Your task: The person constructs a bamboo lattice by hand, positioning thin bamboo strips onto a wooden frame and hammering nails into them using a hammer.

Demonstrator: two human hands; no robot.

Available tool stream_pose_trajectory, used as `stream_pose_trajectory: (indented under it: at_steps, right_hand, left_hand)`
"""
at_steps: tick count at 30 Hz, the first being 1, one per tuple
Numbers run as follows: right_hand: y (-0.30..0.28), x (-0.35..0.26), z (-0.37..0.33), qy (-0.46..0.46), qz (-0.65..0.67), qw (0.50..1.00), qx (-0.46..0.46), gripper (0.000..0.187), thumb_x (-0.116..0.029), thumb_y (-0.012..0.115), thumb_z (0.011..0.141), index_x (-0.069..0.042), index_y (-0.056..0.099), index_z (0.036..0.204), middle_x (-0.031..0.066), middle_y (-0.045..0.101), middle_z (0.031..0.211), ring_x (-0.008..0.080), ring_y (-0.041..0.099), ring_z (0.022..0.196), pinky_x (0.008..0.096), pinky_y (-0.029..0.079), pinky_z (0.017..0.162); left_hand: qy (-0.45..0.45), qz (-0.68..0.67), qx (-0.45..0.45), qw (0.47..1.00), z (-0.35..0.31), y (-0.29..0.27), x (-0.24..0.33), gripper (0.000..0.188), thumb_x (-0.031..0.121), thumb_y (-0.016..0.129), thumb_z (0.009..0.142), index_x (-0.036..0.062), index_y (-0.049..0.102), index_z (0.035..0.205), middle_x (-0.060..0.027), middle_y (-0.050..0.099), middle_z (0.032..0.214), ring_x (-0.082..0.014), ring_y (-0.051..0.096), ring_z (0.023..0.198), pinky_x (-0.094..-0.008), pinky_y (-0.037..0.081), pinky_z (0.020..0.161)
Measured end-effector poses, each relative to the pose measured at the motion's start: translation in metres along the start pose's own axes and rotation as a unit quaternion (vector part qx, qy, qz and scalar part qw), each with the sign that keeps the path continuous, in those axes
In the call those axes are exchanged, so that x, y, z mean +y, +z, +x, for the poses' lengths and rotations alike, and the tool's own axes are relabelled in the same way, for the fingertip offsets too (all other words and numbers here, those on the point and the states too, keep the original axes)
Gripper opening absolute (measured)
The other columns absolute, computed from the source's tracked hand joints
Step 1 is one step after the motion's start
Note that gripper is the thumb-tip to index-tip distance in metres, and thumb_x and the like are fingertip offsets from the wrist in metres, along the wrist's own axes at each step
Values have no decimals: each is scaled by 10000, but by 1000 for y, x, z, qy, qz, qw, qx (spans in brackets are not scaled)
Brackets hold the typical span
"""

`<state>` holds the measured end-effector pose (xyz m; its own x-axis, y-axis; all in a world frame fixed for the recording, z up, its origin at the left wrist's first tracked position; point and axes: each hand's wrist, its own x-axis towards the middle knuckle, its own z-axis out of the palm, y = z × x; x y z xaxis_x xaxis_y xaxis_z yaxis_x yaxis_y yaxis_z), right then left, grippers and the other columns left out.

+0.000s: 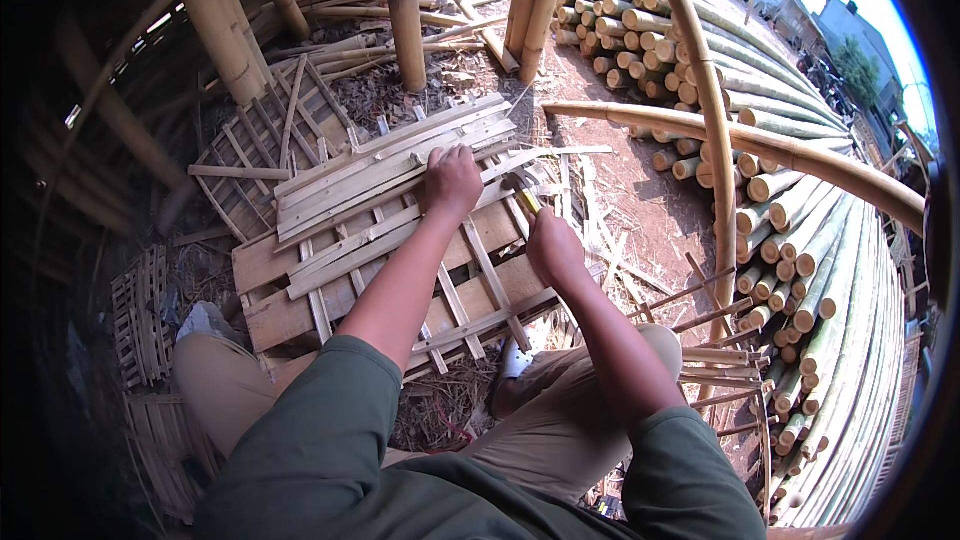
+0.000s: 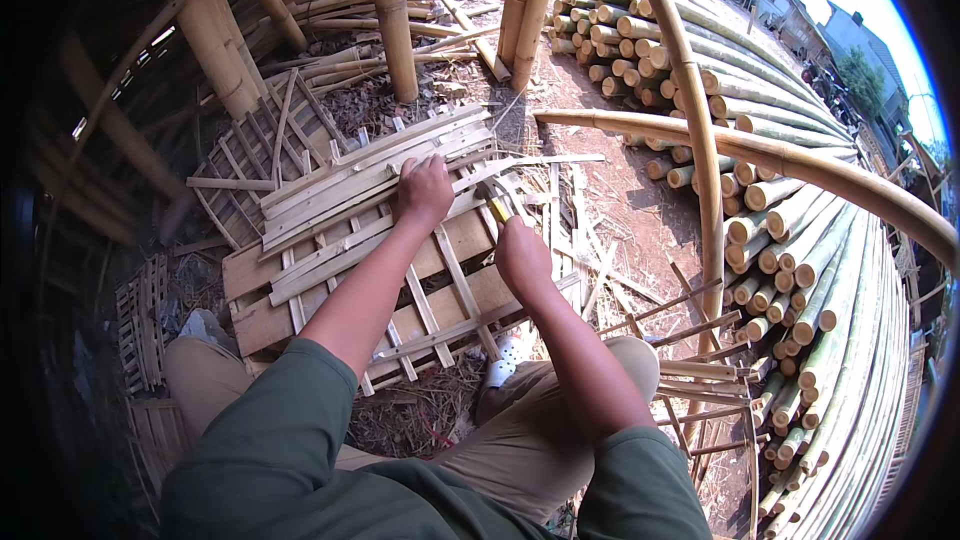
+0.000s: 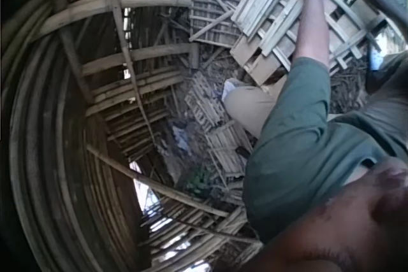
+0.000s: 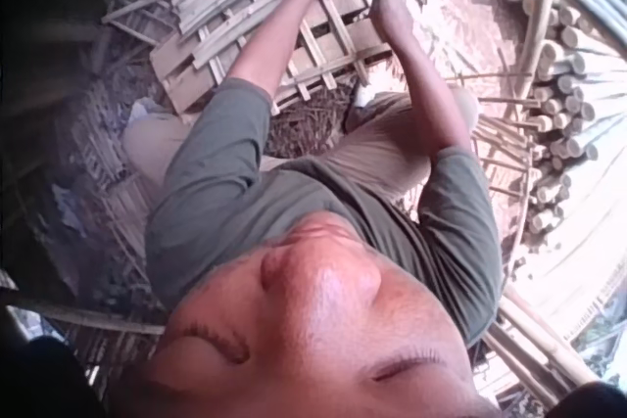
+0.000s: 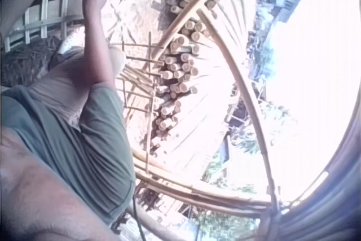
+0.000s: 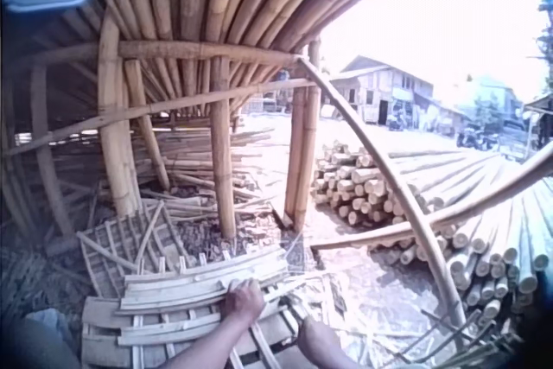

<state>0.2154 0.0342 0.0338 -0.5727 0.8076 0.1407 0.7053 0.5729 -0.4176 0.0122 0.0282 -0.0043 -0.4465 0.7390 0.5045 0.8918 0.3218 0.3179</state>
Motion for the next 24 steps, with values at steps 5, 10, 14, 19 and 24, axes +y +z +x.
stream_pose_trajectory:
  at_steps: [5, 10, 14, 19, 24]
  right_hand:
    - [-29, -36, 3, 22, 26, 996, 82, 286, -241, 439, 975, 15, 499, 861, 269, 608, 690, 443, 612, 659, 525, 472, 601]
    - [7, 13, 5, -24, -25, 999, 0, 276, -232, 462, 957, 14, 509, 842, 261, 621, 710, 429, 623, 668, 517, 485, 619]
    - [-24, -27, 4, 18, -14, 999, 39, 286, -236, 456, 959, 21, 511, 846, 260, 624, 729, 432, 622, 678, 520, 484, 618]
    - [-3, 3, 12, -16, -10, 1000, -17, 300, -227, 460, 949, 51, 534, 863, 279, 625, 760, 439, 625, 721, 517, 492, 667]
    - [-56, -31, 32, -39, 39, 998, 36, 253, -190, 491, 921, 52, 535, 863, 296, 603, 711, 456, 607, 689, 531, 481, 668]
  left_hand:
    - [-10, 17, 6, 1000, -6, -2, -15, 159, 143, 489, 851, 47, 596, 918, -130, 660, 922, -260, 632, 913, -404, 380, 982]
    - [9, -9, 26, 1000, -2, 0, 0, 155, 145, 490, 853, 44, 601, 893, -136, 660, 887, -267, 633, 880, -405, 398, 948]
    - [5, -13, 51, 999, -2, 3, -10, 157, 149, 475, 877, 40, 588, 877, -156, 657, 840, -303, 630, 807, -420, 406, 914]
    - [16, -38, 56, 998, -1, 7, -4, 147, 154, 482, 869, 46, 581, 854, -150, 651, 840, -296, 629, 813, -408, 408, 903]
    - [-20, -55, 46, 997, -2, 6, -5, 157, 148, 470, 876, 35, 573, 839, -162, 644, 813, -318, 607, 794, -436, 442, 814]
